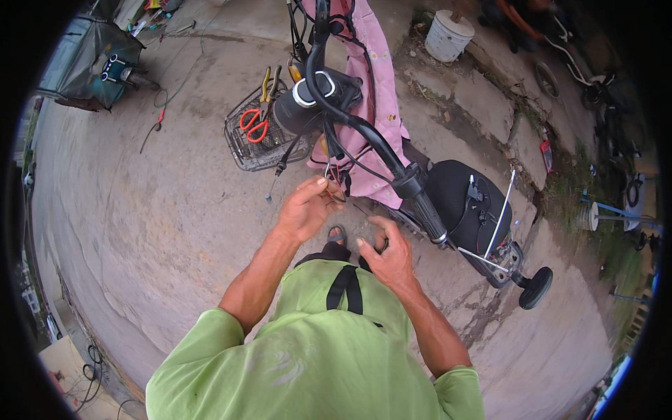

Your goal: The person works on the handlebar and wiring of an electric scooter. They use a hex key to loosen and tighten bolts on the handlebar, then disconnect and reconnect electrical connectors near the seat and handlebar area.

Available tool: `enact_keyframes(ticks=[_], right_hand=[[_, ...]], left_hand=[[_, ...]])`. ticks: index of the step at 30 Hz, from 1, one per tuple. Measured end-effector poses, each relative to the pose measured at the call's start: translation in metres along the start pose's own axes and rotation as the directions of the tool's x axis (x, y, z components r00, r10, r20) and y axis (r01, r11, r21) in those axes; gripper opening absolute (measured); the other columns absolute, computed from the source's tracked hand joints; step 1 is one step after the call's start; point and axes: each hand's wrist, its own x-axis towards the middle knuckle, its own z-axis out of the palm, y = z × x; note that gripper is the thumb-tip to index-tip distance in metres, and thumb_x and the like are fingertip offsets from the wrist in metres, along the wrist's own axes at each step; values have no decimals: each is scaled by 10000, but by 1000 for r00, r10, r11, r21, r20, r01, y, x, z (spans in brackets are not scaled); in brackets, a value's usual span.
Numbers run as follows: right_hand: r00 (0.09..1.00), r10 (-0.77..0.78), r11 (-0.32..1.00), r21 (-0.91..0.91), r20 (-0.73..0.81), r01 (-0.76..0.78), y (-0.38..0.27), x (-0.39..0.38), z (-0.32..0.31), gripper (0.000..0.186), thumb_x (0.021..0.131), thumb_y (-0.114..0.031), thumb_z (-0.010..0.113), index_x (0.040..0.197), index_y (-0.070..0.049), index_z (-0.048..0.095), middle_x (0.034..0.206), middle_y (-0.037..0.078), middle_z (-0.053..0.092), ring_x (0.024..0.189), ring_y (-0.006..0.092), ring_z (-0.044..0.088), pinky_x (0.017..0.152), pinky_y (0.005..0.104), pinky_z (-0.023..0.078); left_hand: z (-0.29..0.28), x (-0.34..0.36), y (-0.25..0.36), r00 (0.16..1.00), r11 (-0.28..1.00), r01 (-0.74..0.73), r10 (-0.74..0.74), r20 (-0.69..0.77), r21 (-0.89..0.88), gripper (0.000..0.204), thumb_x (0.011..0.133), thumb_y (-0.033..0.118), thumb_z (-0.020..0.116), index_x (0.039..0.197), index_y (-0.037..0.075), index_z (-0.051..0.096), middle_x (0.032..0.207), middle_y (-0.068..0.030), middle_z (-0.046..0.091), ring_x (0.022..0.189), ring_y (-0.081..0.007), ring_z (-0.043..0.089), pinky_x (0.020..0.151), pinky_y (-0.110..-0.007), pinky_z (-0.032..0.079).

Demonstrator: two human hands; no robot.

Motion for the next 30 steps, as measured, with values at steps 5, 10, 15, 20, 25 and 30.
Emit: enact_keyframes(ticks=[5,10,15,20,25,30], right_hand=[[978,-190,982,-28,-89,189,-63,53,21,389,826,-152,790,1178,-35,674,689,45,501,616,168,501,595,354,459],[981,-175,984,-60,-87,170,-71,67,30,286,867,-157,769,1119,-41,697,632,31,527,554,162,520,552,365,466],[993,-110,994,13,-47,110,-76,68,34,216,932,-180,722,1076,-20,705,613,38,576,500,153,591,488,338,493],[991,-136,990,31,-20,136,-67,66,38,196,955,-176,687,1029,6,683,681,98,684,533,187,688,508,343,541],[985,-169,985,44,20,168,-59,63,38,179,967,-170,664,987,8,662,716,129,719,540,208,698,505,347,534],[979,-197,980,34,52,196,-57,62,33,188,972,-174,649,998,13,651,690,116,705,544,205,693,502,345,520]], left_hand=[[7,0,6,1000,997,-30,31,-3,77,168,999,200,627,1016,44,686,1018,-100,708,957,-224,657,882,-395,514],[18,-10,14,992,983,-96,108,-71,157,175,1009,177,618,1031,19,688,1016,-87,708,970,-191,651,903,-388,510],[20,-20,15,987,952,-64,105,-124,298,204,1021,140,608,1131,-5,702,1017,-77,718,936,-175,667,893,-377,538],[10,-24,11,981,870,-62,143,-130,489,238,1022,117,615,1195,-23,698,1008,-71,722,870,-152,671,803,-335,566],[6,-25,14,981,802,-48,149,-121,596,222,1022,125,625,1161,-29,705,956,-57,717,828,-126,656,737,-291,561],[10,-25,18,976,660,-38,186,-114,750,166,1006,98,640,1094,-28,701,925,-52,708,800,-110,636,711,-275,538]])
